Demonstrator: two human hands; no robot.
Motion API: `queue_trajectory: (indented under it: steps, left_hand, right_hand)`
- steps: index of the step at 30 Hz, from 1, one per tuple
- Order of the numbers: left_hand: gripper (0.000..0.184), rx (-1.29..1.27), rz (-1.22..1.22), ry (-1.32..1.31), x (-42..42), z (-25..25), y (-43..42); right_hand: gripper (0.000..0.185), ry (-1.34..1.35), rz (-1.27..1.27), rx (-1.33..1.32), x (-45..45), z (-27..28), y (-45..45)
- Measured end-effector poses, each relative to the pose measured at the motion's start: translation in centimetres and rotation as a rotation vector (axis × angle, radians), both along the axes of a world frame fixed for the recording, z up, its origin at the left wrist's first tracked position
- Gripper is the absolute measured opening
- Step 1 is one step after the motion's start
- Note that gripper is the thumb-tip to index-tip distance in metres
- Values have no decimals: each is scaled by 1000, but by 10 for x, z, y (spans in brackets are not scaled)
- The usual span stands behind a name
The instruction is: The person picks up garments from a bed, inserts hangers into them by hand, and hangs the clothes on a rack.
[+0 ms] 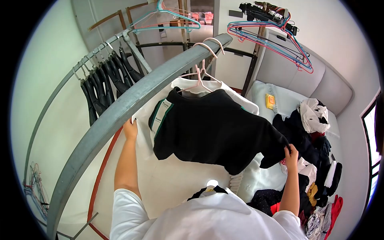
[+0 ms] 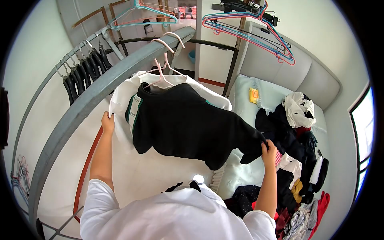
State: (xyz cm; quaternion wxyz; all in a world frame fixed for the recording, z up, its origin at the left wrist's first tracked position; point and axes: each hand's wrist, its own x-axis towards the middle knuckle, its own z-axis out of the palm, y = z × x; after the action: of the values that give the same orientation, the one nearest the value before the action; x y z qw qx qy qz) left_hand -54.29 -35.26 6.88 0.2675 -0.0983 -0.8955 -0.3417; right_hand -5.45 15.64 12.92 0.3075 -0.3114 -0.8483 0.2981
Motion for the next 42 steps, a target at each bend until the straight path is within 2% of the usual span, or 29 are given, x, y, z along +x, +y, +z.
queue_trajectory:
  steps: [1,5,7,8,10,12,13,15,17,19,21,22,24,25,27,28,29,31,32,33,34,36,37,38,39,41,42]
  left_hand:
    - [12,-17,12,178,-3,-5,-1]
    - [13,104,88,240,12,-5,9]
    - [22,268,47,-66,20,-7,17]
    - [26,236,-91,-125,15,-15,21]
    - [37,375,-362,-220,25,-22,49]
    - [50,342,-426,-275,51,3,82]
    - [50,346,-424,-274,56,3,94]
    - [59,209,-579,-202,62,4,112]
    - [60,201,-533,-179,60,1,127]
    - [60,192,-487,-163,63,5,138]
    - [57,66,-415,-292,70,15,142]
    - [57,65,-417,-293,72,21,142]
    - [46,6,-285,-270,75,30,145]
    - [46,6,-288,-271,68,19,143]
    - [35,181,-313,-39,45,-3,128]
    - [37,286,-386,-106,45,7,120]
    - [37,287,-387,-101,44,18,112]
    - [45,255,-374,-181,33,29,90]
    - [41,243,-338,-109,17,25,78]
    - [38,231,-302,-39,-8,14,63]
    - [35,211,-274,-25,-41,-2,38]
    - [32,251,-181,-45,-44,20,19]
    - [34,493,-198,-242,-49,33,13]
    - [37,749,-171,-415,-54,47,7]
    - [39,801,-147,-450,-55,53,7]
    - [42,728,-148,-411,-51,58,17]
    - [44,654,-158,-376,-49,58,22]
  right_hand:
    - [8,1,4,0,2,-6,0]
    - [6,37,7,-63,7,-22,-6]
    - [4,-16,54,-163,2,-24,-11]
    - [8,-32,105,-142,-1,-26,-12]
    - [15,34,194,-158,-9,-40,-10]
    - [23,-8,296,-186,-24,-23,-30]
    - [27,-13,335,-137,-32,-16,-39]
    - [32,-150,367,-150,-43,-13,-47]
    - [35,-40,485,-179,-53,-29,-49]
    - [45,-38,504,-276,-61,-12,-71]
    - [54,47,581,-492,-69,6,-88]
    - [54,47,579,-493,-73,10,-93]
    - [60,148,578,-508,-79,14,-101]
    - [60,148,576,-508,-81,12,-105]
    - [61,251,534,-561,-88,0,-108]
    - [60,272,541,-575,-90,-6,-109]
    - [60,275,543,-572,-89,-7,-107]
    - [48,263,424,-522,-86,9,-110]
    - [28,228,270,-388,-80,31,-106]
    - [20,233,149,-212,-76,14,-76]
    - [25,293,147,-266,-73,28,-62]
    - [29,384,156,-185,-72,53,-55]
    - [29,383,169,-158,-72,60,-55]
    - [27,263,188,-29,-75,60,-56]
    - [25,144,207,101,-79,60,-59]
    - [23,-78,258,67,-85,61,-73]
    - [24,-106,247,77,-86,56,-75]
